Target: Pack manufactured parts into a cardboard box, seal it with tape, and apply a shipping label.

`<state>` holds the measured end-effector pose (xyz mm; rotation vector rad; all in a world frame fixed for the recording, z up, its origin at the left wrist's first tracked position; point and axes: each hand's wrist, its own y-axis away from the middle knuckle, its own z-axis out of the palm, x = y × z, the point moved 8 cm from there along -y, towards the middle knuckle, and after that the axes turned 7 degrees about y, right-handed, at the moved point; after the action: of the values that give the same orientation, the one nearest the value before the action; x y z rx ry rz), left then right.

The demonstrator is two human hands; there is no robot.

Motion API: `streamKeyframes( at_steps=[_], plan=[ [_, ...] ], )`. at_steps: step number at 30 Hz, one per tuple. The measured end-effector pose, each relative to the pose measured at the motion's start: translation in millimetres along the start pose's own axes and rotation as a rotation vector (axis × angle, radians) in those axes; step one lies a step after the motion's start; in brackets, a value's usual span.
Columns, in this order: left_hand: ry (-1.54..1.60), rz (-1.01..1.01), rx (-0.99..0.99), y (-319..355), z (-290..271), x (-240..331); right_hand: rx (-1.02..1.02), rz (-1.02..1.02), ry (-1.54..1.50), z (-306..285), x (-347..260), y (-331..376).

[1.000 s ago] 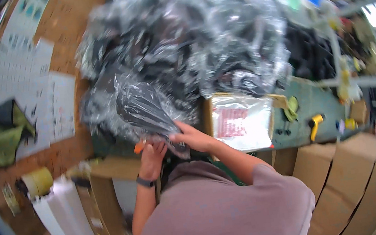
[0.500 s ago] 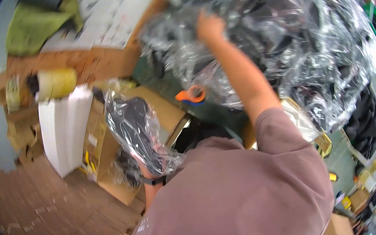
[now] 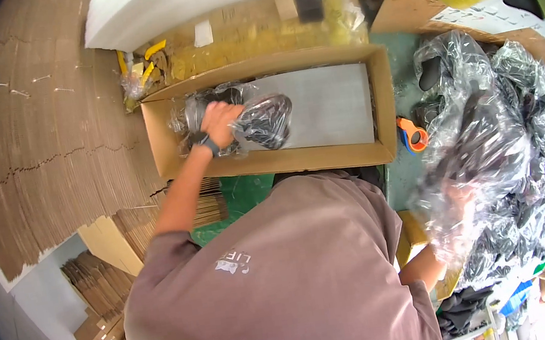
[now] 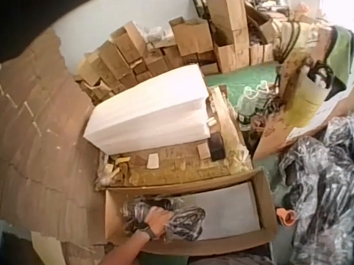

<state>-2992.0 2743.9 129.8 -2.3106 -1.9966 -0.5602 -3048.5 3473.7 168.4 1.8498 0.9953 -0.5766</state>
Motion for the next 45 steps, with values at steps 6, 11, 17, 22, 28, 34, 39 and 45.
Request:
streamKeyframes(
  at_steps=[6, 11, 17, 22, 28, 34, 39, 45],
  plan=[
    [-0.239, 0.716, -0.366, -20, 154, -82, -0.610, -0.189, 0.151, 303, 4, 18],
    [-0.178, 0.421, -0.361, -26, 221, -106, -1.076, -0.304, 0.191, 583, -2, 3],
    [-0.103, 0.039, 0.039, -15, 154, -77, -0.852, -0.823, 1.093, 650, 64, 5],
    [0.130, -0.446, -0.053, 103, 105, -49, -0.462, -0.706, 0.444, 485, -122, 31],
    [0.384, -0.402, 0.218, 83, 15, 100, 0.818, -0.530, 0.438, 77, -122, -123],
    [0.373, 0.004, 0.206, -50, -25, 310, 0.474, -0.161, 0.637, -8, -43, -307],
    [0.698, 0.034, 0.110, -145, -5, 426, 0.193, -0.117, 0.604, 1, -45, -306],
    [1.727, -0.267, -0.002, -198, 49, 474, -0.411, -0.575, -0.432, 28, -46, -91]
  ],
)
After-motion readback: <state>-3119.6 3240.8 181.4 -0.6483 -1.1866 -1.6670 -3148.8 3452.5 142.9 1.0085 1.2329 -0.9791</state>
